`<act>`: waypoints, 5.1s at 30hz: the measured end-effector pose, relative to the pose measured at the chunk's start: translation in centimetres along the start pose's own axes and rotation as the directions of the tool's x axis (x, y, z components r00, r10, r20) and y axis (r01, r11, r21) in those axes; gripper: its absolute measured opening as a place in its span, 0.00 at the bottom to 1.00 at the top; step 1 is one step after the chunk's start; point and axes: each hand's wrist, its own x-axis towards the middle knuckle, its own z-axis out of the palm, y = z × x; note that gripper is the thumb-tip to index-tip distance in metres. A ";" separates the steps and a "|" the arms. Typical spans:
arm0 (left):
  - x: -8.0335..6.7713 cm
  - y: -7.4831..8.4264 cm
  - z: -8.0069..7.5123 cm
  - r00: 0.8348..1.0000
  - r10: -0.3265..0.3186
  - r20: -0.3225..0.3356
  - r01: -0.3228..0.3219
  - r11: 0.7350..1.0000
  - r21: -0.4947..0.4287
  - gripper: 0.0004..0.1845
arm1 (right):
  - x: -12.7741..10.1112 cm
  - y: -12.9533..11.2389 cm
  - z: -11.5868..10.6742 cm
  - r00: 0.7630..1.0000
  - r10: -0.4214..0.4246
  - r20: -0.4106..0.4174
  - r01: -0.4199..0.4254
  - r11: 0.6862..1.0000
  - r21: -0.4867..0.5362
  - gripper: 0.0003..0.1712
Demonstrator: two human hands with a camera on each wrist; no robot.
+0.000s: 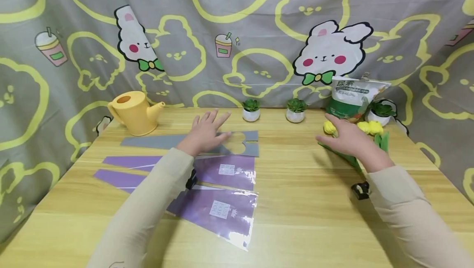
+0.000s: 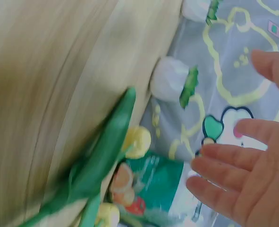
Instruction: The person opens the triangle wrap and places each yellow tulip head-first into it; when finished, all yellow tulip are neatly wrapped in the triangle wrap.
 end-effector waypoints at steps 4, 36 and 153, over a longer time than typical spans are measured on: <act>0.5 0.4 -0.1 0.997 0.059 0.040 -0.058 0.998 -0.010 0.35 | -1.5 1.7 -0.3 0.998 0.006 0.059 -0.006 1.000 0.008 0.50; 3.8 0.3 2.7 0.961 0.142 0.237 -0.107 0.982 -0.157 0.32 | -8.8 8.9 2.0 0.926 -0.063 0.372 -0.112 0.896 0.431 0.49; 2.5 -1.7 7.0 0.993 -0.120 -0.005 0.069 0.601 -0.796 0.12 | 7.8 -10.2 11.1 0.843 0.517 -0.145 0.244 -0.129 0.961 0.13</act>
